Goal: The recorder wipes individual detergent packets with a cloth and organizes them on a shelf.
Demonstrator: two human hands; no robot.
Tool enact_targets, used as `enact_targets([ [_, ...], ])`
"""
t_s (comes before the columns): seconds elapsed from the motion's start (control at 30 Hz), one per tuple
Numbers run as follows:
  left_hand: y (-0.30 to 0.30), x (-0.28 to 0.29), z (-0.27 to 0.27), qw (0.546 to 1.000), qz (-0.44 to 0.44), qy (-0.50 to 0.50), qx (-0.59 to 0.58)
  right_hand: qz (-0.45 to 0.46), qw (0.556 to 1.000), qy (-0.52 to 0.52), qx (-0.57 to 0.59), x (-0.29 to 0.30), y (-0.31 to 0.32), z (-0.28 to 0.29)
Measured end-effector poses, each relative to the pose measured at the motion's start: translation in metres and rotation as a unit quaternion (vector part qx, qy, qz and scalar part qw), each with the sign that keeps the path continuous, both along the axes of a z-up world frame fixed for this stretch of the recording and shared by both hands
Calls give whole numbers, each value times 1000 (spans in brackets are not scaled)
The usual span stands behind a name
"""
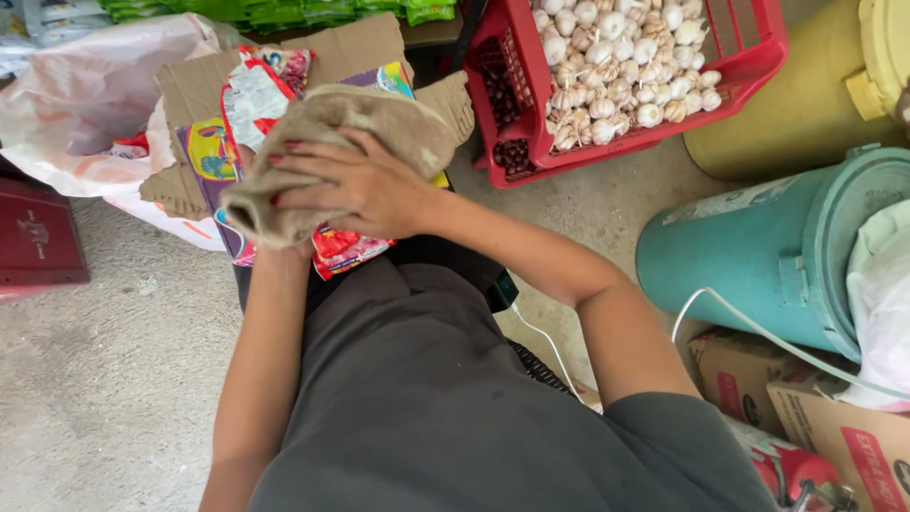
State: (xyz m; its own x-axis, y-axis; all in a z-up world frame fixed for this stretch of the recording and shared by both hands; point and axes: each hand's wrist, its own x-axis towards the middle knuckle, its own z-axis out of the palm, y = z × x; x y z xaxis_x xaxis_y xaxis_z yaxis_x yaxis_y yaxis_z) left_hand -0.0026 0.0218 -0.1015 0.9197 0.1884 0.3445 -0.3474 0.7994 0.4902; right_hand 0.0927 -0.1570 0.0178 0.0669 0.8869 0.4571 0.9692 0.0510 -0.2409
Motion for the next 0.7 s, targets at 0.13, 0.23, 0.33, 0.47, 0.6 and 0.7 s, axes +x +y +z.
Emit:
enact_targets([
  [0.13,-15,-4,31,970,-21,163,-179,-100,991,77,-38,18,4,-29],
  [0.23,-12,4,26,969,69,213,-107,-146,988,53,-10,0,2,-19],
  [0.33,-5,2,18,972,38,193,-130,-59,998,5,-31,-19,-6,-8],
  [0.47,-12,-4,23,984,8,128,-126,-50,999,-3,-14,21,-2,-34],
  [0.6,-14,-2,65,977,-6,178,-119,-160,973,160,47,40,4,-22],
  [0.7,-5,5,20,971,-43,212,-103,-185,956,203,106,10,2,2],
])
